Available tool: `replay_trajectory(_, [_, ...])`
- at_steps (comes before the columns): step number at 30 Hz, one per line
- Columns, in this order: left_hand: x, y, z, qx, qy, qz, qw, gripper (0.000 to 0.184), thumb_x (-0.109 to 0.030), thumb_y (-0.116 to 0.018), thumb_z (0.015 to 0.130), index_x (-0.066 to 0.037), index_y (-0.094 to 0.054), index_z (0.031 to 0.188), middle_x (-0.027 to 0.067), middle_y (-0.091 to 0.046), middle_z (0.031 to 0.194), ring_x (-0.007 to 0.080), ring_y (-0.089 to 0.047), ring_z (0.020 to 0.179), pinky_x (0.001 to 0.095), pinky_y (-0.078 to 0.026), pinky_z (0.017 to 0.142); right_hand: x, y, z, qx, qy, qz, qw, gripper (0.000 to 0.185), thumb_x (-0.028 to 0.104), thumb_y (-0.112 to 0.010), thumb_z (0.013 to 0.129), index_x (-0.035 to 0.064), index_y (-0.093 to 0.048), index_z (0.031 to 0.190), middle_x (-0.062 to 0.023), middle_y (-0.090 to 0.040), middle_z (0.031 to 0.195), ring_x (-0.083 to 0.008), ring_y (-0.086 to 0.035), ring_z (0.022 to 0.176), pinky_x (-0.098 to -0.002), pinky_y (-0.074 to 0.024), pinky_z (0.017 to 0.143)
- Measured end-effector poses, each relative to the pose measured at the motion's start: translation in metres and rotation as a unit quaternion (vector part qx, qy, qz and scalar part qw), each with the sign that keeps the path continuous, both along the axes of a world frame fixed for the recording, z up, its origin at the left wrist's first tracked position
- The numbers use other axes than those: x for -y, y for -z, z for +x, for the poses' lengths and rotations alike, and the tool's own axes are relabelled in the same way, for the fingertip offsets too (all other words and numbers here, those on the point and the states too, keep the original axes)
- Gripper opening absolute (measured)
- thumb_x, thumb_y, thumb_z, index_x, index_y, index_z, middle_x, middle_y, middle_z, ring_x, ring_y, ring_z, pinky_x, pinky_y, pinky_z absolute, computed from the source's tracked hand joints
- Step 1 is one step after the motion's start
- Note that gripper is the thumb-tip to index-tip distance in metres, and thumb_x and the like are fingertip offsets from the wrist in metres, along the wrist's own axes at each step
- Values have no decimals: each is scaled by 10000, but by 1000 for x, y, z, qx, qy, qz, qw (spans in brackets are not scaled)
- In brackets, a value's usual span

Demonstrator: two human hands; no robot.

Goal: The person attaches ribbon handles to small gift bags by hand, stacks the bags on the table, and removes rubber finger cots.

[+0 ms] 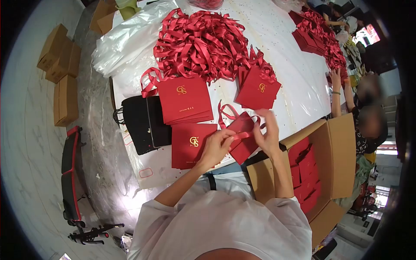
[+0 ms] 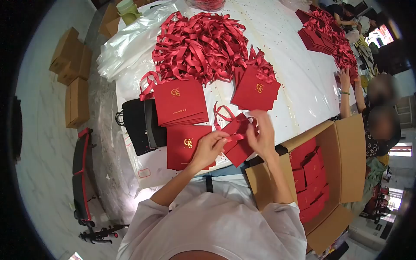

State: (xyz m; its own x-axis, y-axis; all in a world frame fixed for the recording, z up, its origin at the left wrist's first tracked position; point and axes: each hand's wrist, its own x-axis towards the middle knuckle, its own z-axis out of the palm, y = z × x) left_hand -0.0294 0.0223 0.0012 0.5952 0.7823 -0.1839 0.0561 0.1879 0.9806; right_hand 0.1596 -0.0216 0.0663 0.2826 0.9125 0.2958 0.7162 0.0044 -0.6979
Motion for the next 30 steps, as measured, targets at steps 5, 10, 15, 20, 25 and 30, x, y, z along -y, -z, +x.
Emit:
replay_trajectory(5, [-2, 6, 4, 100, -2, -89, 991, 202, -87, -615, 944, 6, -502, 1084, 87, -667, 818, 110, -630, 690, 245, -522, 578, 12, -6, -22, -41, -213, -79, 973, 284, 15, -651, 825, 32, -621, 1107, -125, -633, 1033, -294, -629, 939, -347, -511, 803])
replay_trajectory(10, [10, -6, 1, 89, -17, -63, 994, 184, -107, -603, 955, 3, -519, 1076, 88, -671, 830, 110, -634, 702, 246, -525, 604, 24, 3, -23, -132, -202, -88, 966, 180, 64, -667, 881, -4, -648, 1047, -121, -627, 928, -239, -623, 820, -307, -490, 727])
replay_trajectory(15, [27, -33, -4, 33, -24, -28, 999, 215, -157, -592, 961, -1, -543, 1103, 134, -691, 865, 186, -669, 720, 301, -536, 638, 41, 8, -19, -146, -192, -56, 969, 140, 74, -677, 875, -2, -665, 992, -108, -614, 873, -209, -596, 769, -301, -479, 703])
replay_trajectory(20, [23, -21, -11, -166, -94, 354, 916, 320, -96, -649, 863, 15, -559, 1150, 246, -604, 1005, 435, -635, 840, 468, -521, 725, 49, 26, -10, -84, -122, 9, 989, 150, 125, -705, 856, 10, -659, 941, -109, -631, 882, -234, -626, 754, -313, -492, 681])
replay_trajectory(25, [18, -8, 6, -333, -37, 356, 872, 356, -107, -695, 818, 16, -592, 1136, 243, -542, 1053, 455, -603, 891, 496, -509, 765, 48, 39, -10, -54, -104, 46, 992, 142, 165, -690, 863, 42, -652, 921, -112, -633, 887, -283, -638, 766, -357, -501, 671])
replay_trajectory(30, [18, 6, 10, -339, -25, 376, 862, 309, -80, -672, 817, -16, -595, 1109, 229, -538, 1041, 450, -608, 861, 521, -509, 728, 40, 63, -14, 4, -88, 35, 995, 127, 191, -676, 855, 72, -639, 881, -112, -620, 873, -338, -628, 759, -425, -496, 645])
